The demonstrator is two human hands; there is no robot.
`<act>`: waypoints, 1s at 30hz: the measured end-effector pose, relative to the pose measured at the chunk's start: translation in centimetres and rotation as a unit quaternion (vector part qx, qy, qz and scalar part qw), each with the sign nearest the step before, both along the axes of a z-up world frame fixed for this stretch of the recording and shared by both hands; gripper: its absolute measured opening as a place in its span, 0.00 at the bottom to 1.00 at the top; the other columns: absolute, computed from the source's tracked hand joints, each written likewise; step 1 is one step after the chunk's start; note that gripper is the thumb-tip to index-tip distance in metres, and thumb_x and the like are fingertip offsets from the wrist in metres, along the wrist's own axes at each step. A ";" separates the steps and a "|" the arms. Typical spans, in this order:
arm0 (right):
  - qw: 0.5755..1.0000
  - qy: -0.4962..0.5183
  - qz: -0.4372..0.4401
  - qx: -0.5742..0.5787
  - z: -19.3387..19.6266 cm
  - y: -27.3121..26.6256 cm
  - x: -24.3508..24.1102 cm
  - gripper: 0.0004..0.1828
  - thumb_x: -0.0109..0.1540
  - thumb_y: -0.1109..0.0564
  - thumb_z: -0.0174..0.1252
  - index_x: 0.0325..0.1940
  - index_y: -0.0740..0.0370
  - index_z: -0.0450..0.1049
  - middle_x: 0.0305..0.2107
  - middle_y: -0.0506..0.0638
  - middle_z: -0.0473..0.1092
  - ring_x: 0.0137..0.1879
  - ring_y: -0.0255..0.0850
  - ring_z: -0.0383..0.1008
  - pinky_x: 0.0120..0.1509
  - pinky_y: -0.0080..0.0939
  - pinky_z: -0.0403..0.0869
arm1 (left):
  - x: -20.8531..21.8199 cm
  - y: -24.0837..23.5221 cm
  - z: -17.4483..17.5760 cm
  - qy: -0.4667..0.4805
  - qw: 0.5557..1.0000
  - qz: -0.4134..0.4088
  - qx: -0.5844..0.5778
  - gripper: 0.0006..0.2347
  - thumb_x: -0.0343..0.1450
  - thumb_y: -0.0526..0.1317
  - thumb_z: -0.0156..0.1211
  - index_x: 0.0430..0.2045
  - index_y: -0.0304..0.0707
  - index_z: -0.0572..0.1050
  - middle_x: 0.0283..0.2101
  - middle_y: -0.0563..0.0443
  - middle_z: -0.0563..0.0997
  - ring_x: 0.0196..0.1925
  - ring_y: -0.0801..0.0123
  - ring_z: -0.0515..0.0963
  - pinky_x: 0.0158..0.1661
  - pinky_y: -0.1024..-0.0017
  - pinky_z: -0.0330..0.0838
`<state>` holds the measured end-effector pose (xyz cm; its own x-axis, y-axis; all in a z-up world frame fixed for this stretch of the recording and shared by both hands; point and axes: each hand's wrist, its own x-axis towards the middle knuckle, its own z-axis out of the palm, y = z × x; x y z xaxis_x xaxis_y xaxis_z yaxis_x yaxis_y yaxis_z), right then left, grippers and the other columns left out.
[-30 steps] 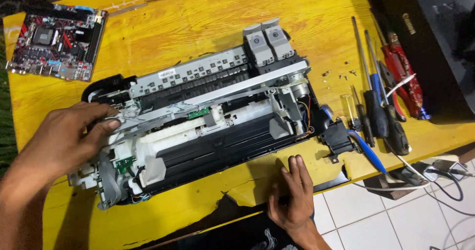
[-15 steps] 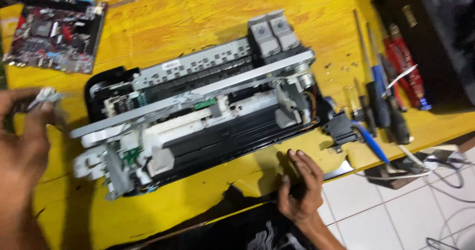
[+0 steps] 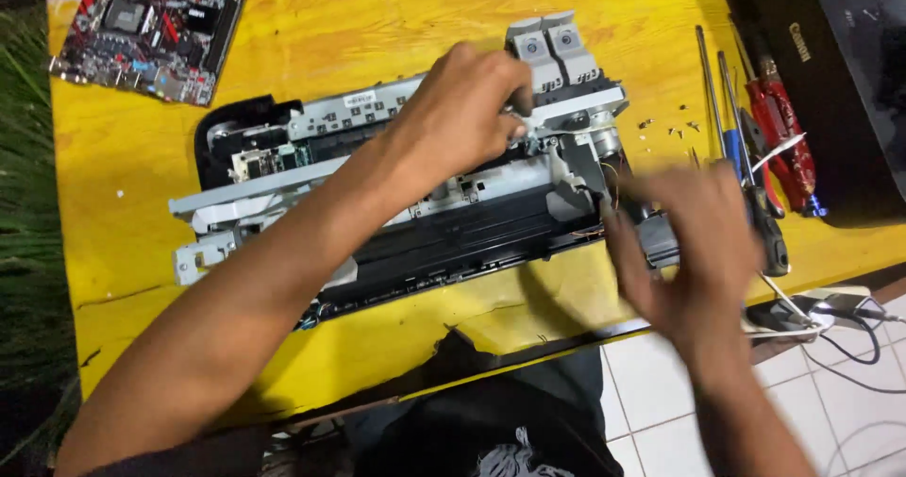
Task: The person cleans the interior of a disassembled printer using a white cloth and then a blue toothbrush. They wipe various internal components and brush along the gear tracks and rails.
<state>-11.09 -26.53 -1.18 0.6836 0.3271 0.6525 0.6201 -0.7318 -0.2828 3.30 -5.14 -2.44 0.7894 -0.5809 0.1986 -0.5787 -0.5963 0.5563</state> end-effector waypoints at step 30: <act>0.973 0.140 0.157 -0.098 -2.0 6.5 13.2 0.07 0.58 0.63 0.71 0.41 0.61 0.84 0.28 0.57 0.76 0.38 0.49 0.79 0.41 0.40 0.77 | -5.5 5.9 2.4 0.042 0.988 0.095 -0.113 0.04 0.69 0.31 0.62 0.35 0.34 0.79 0.27 0.42 0.86 0.31 0.48 0.87 0.34 0.59 0.80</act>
